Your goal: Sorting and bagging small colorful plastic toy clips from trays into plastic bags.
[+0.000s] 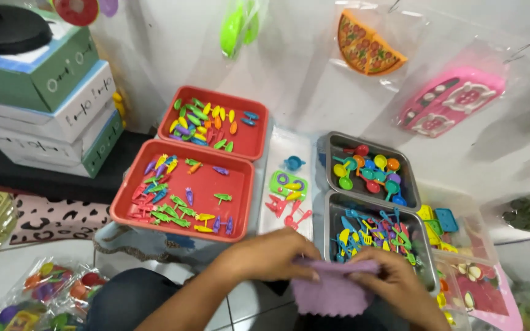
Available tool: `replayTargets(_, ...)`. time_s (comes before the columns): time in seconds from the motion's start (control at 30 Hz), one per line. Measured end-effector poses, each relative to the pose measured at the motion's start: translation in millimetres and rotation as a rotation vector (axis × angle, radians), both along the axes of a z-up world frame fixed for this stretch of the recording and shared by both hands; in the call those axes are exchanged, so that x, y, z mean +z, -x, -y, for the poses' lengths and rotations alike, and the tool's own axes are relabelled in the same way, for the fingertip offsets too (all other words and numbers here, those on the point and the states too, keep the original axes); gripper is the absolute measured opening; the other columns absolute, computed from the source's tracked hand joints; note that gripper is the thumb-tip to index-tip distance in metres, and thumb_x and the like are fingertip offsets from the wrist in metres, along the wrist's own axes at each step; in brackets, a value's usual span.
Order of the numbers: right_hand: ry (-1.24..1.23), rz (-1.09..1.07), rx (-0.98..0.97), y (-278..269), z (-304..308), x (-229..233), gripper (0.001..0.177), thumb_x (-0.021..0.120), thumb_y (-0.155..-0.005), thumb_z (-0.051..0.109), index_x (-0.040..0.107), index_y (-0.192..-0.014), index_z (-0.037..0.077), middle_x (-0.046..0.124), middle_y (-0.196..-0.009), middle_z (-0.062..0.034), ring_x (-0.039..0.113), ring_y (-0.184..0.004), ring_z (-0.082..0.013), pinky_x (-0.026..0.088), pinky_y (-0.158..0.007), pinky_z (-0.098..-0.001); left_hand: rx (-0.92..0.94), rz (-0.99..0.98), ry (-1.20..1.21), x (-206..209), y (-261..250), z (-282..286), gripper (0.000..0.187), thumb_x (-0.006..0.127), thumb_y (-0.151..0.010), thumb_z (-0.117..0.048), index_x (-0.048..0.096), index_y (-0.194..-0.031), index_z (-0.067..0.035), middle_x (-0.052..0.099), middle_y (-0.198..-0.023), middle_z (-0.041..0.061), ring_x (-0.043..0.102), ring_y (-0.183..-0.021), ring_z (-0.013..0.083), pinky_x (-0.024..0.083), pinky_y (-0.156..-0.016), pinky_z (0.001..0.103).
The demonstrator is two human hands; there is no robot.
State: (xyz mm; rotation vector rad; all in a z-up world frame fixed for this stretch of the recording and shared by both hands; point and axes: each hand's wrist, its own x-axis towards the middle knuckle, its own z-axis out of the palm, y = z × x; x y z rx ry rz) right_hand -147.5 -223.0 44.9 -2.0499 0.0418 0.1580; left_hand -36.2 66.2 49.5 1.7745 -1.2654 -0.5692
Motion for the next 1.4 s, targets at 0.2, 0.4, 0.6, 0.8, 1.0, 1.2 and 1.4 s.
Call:
replayTargets(0.2,-0.035,0.240,-0.493,0.1,65.0,7.5,0.015,0.056,-0.105,0.009,0.065,-0.117,0.006,0.059,-0.080,-0.0058,0.046,-0.053,-0.0125,0.037,-0.043,-0.0270,0.659,0.185,0.238,15.5,-39.1,-37.3,0.017,0.076,-0.083,-0.011,0.078,-0.100,-0.009,0.075,-0.084,0.004,0.068,-0.066,0.0157,0.056,-0.060,0.031)
replayTargets(0.4,-0.026,0.283,-0.434,-71.5,88.3,31.4,0.011,0.057,-0.108,0.003,0.058,-0.117,0.000,0.059,-0.103,-0.0095,0.054,-0.085,-0.0146,0.046,-0.075,-0.0248,0.992,0.388,0.207,14.3,-57.9,-55.8,0.014,0.076,-0.087,-0.015,0.074,-0.099,-0.009,0.075,-0.096,0.002,0.067,-0.087,0.0194,0.054,-0.075,0.035)
replayTargets(0.6,-0.088,0.316,-0.302,-120.1,67.7,45.1,0.015,0.057,-0.107,0.002,0.058,-0.122,0.003,0.061,-0.104,-0.0028,0.055,-0.084,-0.0054,0.048,-0.077,-0.0167,0.967,0.378,0.186,14.9,-62.6,-52.8,0.017,0.074,-0.089,-0.016,0.075,-0.103,-0.007,0.074,-0.095,0.005,0.068,-0.086,0.0195,0.055,-0.074,0.035)
replayTargets(0.8,0.112,0.362,-0.201,-127.3,39.5,62.2,0.023,0.066,-0.095,-0.006,0.063,-0.115,0.003,0.063,-0.103,-0.0027,0.055,-0.084,-0.0088,0.046,-0.074,-0.0213,0.924,0.396,0.283,15.4,-62.9,-48.7,0.042,0.080,-0.082,-0.014,0.069,-0.122,-0.006,0.071,-0.109,0.009,0.070,-0.090,0.0218,0.056,-0.077,0.036)
replayTargets(1.0,0.170,0.217,0.215,-113.7,-31.7,57.4,0.031,0.080,-0.067,-0.004,0.082,-0.095,0.008,0.078,-0.076,0.0012,0.060,-0.059,-0.0079,0.047,-0.053,-0.0226,0.449,-0.005,0.240,25.6,-28.0,-3.8,0.108,0.088,-0.066,-0.038,0.036,-0.154,-0.001,0.060,-0.146,0.020,0.062,-0.130,0.0358,0.051,-0.102,0.043)
replayTargets(1.2,-0.055,0.256,0.056,-118.3,-37.2,46.4,0.042,0.077,-0.082,0.007,0.070,-0.124,0.008,0.075,-0.095,-0.0046,0.065,-0.077,-0.0110,0.056,-0.073,-0.0251,0.752,-0.324,0.089,4.7,-44.7,3.5,0.039,0.065,-0.084,-0.012,0.081,-0.117,-0.024,0.087,-0.100,0.002,0.078,-0.069,0.0125,0.064,-0.058,0.026)
replayTargets(1.4,0.352,0.321,-0.540,-178.7,128.0,-28.9,0.014,0.081,-0.093,0.025,0.079,-0.107,0.023,0.077,-0.090,0.0005,0.074,-0.081,-0.0141,0.057,-0.071,-0.0286,1.174,-0.775,0.838,-26.5,-83.9,-24.1,0.023,0.059,-0.107,-0.034,0.069,-0.105,-0.013,0.076,-0.090,0.010,0.077,-0.077,0.0188,0.064,-0.067,0.038)
